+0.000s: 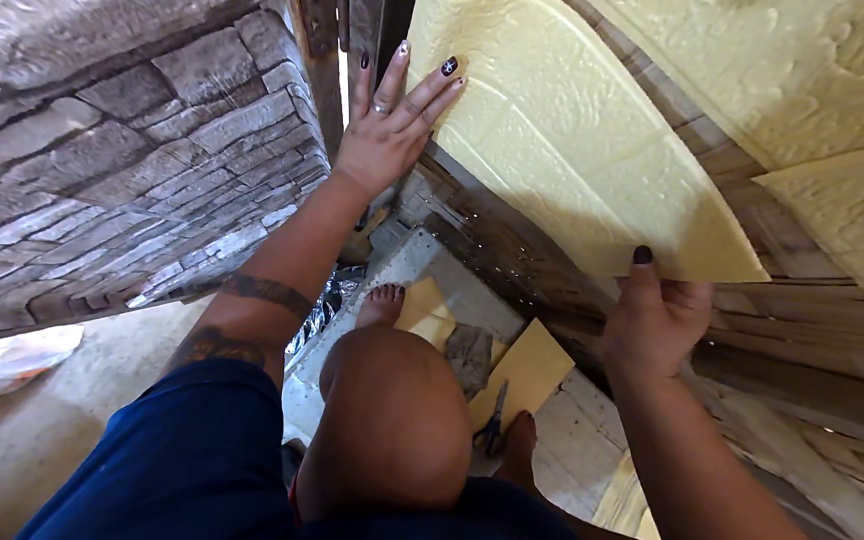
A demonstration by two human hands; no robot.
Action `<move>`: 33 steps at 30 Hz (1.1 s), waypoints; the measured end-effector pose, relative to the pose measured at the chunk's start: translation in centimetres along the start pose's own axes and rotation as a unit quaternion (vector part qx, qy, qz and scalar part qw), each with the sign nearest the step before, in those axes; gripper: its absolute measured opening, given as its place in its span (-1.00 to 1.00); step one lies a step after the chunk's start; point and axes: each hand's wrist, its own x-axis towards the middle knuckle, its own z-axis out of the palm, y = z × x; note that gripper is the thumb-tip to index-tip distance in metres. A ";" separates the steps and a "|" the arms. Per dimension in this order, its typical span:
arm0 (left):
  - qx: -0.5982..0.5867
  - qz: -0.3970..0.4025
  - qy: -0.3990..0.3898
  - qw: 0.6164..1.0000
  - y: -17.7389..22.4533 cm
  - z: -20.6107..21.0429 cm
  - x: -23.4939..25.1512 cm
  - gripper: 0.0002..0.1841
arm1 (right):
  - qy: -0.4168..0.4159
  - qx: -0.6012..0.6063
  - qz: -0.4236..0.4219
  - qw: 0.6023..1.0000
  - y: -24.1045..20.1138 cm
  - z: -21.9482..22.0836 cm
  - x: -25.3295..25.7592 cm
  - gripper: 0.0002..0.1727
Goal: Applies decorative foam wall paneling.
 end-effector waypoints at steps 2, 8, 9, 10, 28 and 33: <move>0.007 -0.007 0.005 1.000 0.2 0.2 0.0 -0.47 | 0.005 0.000 0.000 1.000 0.0 0.1 0.2 -0.75; 0.009 -0.030 0.017 0.999 1.2 0.5 0.0 -0.44 | 0.011 0.014 -0.001 1.000 0.1 0.1 0.2 -0.77; 0.006 -0.035 0.013 0.999 1.4 0.4 0.0 -0.43 | 0.011 0.017 -0.001 1.000 0.2 0.1 0.2 -0.77; 0.002 -0.041 0.007 0.999 1.6 0.2 -0.1 -0.43 | 0.011 0.019 -0.003 1.000 0.4 0.1 0.2 -0.77; -0.046 -0.090 0.054 0.993 1.5 -3.2 1.6 -0.30 | 0.003 0.003 -0.020 1.000 0.9 -0.4 0.6 -0.75; -0.048 -0.114 0.004 0.992 1.3 -2.6 2.0 -0.25 | 0.022 0.044 0.026 0.998 1.7 -0.4 0.7 -0.75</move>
